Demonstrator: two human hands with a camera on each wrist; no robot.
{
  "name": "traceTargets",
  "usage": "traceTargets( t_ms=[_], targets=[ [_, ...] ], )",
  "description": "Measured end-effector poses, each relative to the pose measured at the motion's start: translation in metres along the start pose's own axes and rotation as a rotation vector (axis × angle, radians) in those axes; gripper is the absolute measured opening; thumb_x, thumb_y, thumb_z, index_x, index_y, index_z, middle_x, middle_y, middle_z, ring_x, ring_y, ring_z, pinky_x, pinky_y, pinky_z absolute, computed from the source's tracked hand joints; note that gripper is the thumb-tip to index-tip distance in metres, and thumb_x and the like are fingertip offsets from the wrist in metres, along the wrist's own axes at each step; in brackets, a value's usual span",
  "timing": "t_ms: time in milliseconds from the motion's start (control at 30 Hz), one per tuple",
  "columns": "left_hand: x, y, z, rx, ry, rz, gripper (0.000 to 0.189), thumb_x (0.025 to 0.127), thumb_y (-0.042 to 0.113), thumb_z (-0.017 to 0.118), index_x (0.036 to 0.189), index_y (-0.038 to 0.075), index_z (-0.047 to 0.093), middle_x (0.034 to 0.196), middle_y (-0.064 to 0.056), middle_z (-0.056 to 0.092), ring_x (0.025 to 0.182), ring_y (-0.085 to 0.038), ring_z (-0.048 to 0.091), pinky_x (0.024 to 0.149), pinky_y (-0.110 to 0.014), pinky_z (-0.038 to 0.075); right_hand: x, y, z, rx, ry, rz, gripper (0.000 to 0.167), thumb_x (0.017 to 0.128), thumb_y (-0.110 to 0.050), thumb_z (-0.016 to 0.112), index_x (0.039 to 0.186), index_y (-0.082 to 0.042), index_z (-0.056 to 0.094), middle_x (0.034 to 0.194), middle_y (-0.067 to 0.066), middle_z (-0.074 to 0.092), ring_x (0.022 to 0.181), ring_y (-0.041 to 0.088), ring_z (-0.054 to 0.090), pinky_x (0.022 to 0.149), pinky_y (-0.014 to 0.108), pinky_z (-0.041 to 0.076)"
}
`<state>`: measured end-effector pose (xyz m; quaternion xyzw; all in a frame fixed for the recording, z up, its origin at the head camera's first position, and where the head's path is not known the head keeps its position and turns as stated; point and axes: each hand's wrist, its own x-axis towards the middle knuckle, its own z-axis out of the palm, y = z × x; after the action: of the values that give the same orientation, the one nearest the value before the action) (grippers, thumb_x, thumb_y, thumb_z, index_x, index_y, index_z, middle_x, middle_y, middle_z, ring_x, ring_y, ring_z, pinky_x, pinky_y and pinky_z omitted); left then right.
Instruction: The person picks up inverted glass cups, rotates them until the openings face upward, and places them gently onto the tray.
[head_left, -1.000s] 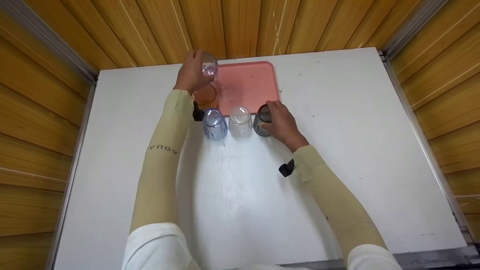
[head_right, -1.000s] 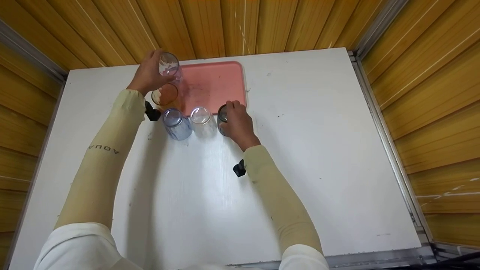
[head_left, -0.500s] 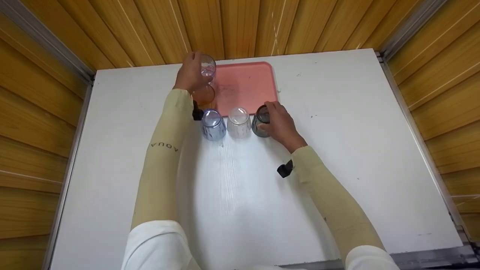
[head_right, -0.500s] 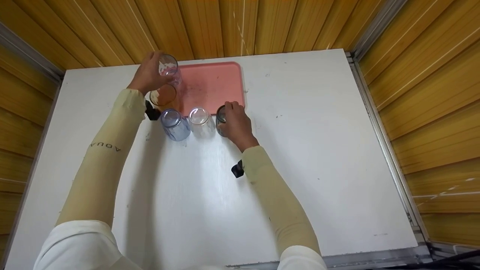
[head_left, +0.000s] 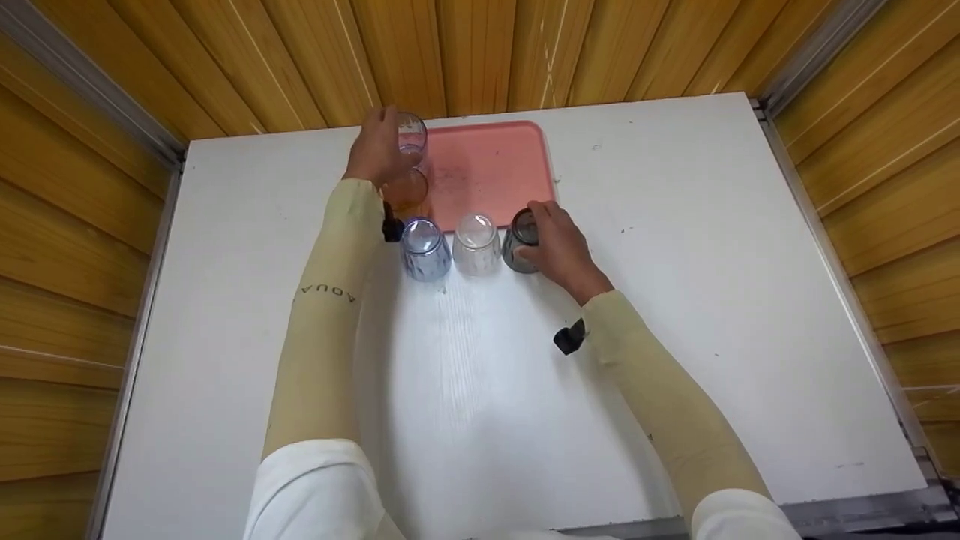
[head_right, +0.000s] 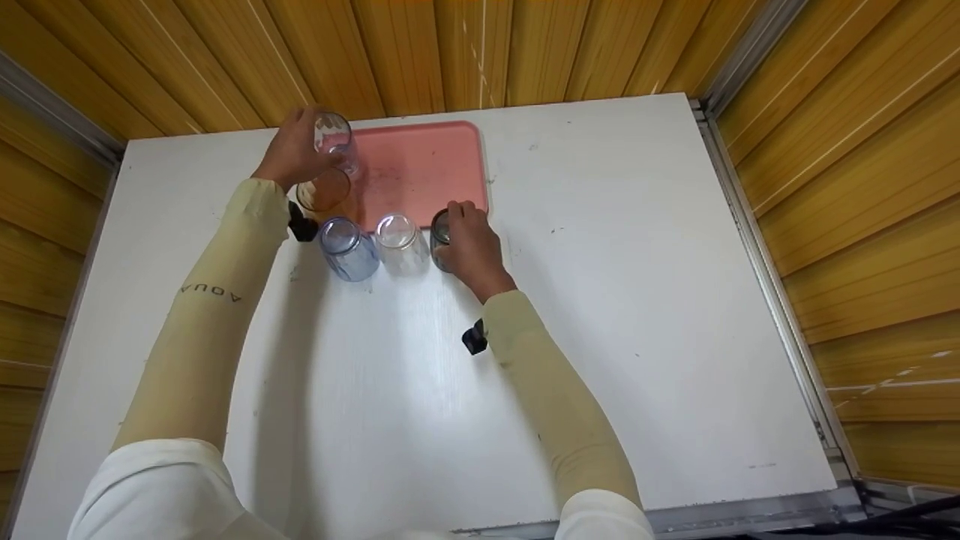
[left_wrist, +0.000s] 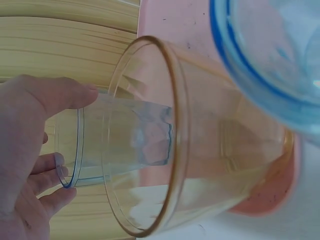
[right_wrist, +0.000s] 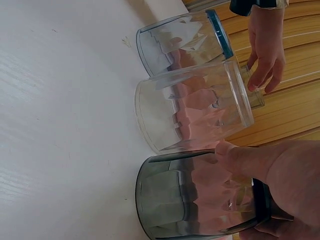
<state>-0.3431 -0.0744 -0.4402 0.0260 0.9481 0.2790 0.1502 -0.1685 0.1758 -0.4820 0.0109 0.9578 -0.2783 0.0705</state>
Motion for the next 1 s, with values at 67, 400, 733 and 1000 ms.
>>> traceTargets(
  t_ms=[67, 400, 733, 1000],
  targets=[
    [0.0, 0.0, 0.002, -0.002, -0.009, -0.007, 0.093, 0.084, 0.031, 0.074, 0.154, 0.031, 0.013, 0.163, 0.002, 0.011, 0.147, -0.025, 0.026, 0.117, -0.042, 0.032, -0.001, 0.0, 0.0, 0.003, 0.0, 0.001, 0.073, 0.084, -0.02, 0.075, 0.145, -0.009, 0.035, 0.142, 0.01, 0.042, 0.13, 0.025, 0.044, 0.108, 0.04, 0.044],
    [0.004, -0.009, 0.005, -0.041, -0.018, -0.058, 0.096, 0.082, 0.031, 0.077, 0.153, 0.037, 0.012, 0.163, 0.006, 0.008, 0.147, -0.023, 0.026, 0.116, -0.046, 0.034, -0.002, -0.006, 0.002, -0.047, -0.006, -0.009, 0.074, 0.083, -0.022, 0.076, 0.143, -0.009, 0.035, 0.14, 0.012, 0.042, 0.129, 0.027, 0.045, 0.107, 0.041, 0.045],
    [-0.001, -0.011, 0.007, -0.048, -0.041, -0.078, 0.103, 0.08, 0.03, 0.079, 0.153, 0.039, 0.007, 0.164, 0.008, 0.001, 0.149, -0.024, 0.023, 0.114, -0.045, 0.036, -0.004, -0.007, 0.003, -0.075, -0.001, -0.02, 0.075, 0.083, -0.024, 0.077, 0.143, -0.008, 0.034, 0.14, 0.013, 0.043, 0.129, 0.027, 0.045, 0.108, 0.041, 0.045],
    [-0.012, -0.007, 0.003, -0.075, -0.043, -0.109, 0.099, 0.083, 0.03, 0.076, 0.153, 0.039, 0.007, 0.164, 0.007, 0.004, 0.148, -0.023, 0.024, 0.114, -0.045, 0.036, -0.004, -0.008, 0.006, -0.076, -0.017, 0.004, 0.077, 0.083, -0.026, 0.077, 0.145, -0.009, 0.033, 0.141, 0.012, 0.042, 0.128, 0.026, 0.045, 0.108, 0.04, 0.045]
  ],
)
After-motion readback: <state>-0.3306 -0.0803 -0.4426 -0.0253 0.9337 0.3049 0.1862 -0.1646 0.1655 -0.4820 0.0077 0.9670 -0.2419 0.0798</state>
